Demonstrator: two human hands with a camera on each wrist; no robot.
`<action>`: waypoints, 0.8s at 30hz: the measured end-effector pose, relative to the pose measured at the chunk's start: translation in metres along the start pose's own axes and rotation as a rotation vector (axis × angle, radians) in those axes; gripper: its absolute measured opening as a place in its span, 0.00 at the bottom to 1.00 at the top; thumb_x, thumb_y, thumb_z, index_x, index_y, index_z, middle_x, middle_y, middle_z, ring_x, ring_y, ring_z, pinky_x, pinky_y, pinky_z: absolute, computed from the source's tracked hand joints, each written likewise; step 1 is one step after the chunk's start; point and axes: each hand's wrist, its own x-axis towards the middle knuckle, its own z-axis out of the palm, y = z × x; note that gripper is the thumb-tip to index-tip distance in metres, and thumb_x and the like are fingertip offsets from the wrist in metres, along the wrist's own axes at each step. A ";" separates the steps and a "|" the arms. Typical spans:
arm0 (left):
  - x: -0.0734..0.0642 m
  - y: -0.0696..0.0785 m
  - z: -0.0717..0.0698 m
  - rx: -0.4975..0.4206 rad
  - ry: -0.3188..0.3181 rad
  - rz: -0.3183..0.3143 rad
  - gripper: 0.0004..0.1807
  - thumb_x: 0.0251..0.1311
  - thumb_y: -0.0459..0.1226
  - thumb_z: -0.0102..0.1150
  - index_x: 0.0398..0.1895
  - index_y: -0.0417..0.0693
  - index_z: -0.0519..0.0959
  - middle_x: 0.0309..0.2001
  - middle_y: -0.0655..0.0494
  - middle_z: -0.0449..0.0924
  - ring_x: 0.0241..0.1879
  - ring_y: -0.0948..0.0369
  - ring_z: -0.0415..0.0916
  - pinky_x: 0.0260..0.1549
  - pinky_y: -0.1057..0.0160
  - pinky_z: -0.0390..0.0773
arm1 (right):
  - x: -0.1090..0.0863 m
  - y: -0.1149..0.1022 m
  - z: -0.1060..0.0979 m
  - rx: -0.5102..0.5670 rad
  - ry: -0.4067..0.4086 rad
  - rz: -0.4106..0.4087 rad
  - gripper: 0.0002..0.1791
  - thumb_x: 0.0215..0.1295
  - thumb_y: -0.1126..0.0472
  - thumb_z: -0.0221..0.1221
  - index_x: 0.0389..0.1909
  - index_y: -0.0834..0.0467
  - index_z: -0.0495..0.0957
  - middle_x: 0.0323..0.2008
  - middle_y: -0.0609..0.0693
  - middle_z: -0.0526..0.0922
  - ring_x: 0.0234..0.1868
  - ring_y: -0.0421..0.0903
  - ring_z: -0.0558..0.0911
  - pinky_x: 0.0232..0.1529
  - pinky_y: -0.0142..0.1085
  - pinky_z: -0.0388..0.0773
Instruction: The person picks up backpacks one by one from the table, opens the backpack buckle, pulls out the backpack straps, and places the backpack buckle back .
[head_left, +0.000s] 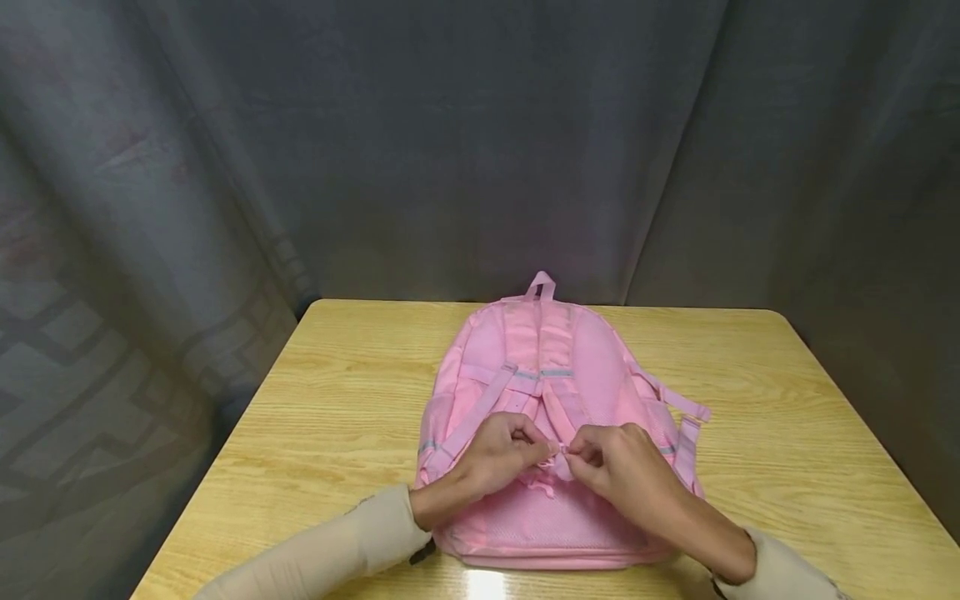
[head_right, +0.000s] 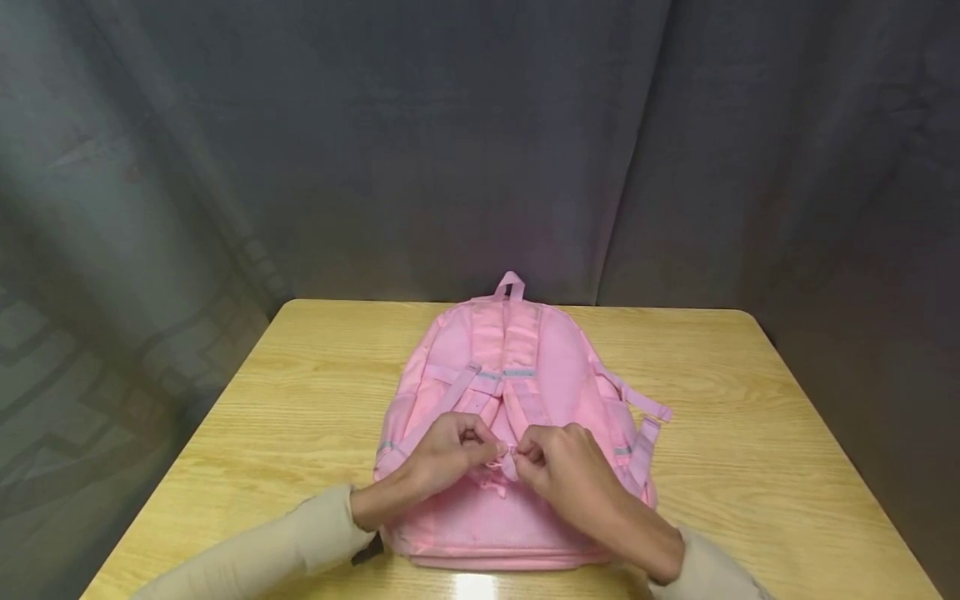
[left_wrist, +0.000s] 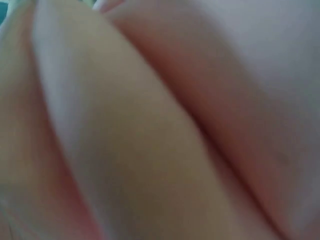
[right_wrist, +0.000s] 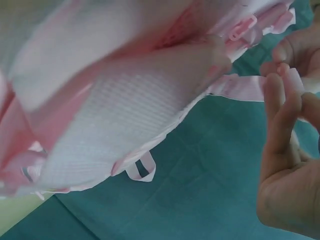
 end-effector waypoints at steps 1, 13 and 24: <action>-0.001 0.000 0.000 0.032 -0.001 0.024 0.05 0.60 0.30 0.65 0.31 0.35 0.80 0.28 0.37 0.84 0.20 0.59 0.80 0.17 0.69 0.79 | 0.001 -0.001 -0.001 0.012 -0.017 0.026 0.09 0.53 0.70 0.68 0.24 0.52 0.82 0.21 0.39 0.85 0.23 0.27 0.80 0.24 0.22 0.78; -0.006 -0.004 0.005 0.192 0.001 0.140 0.05 0.59 0.31 0.67 0.30 0.39 0.80 0.24 0.42 0.85 0.24 0.46 0.85 0.20 0.50 0.84 | 0.006 -0.003 -0.004 0.052 -0.155 0.151 0.07 0.53 0.70 0.67 0.24 0.54 0.84 0.19 0.37 0.84 0.22 0.28 0.77 0.22 0.25 0.75; -0.004 -0.006 0.003 0.234 -0.005 0.170 0.06 0.59 0.33 0.68 0.28 0.42 0.80 0.23 0.46 0.85 0.21 0.51 0.84 0.11 0.72 0.74 | 0.006 -0.002 -0.002 0.097 -0.211 0.153 0.14 0.55 0.73 0.61 0.18 0.50 0.79 0.13 0.36 0.80 0.15 0.30 0.76 0.14 0.27 0.69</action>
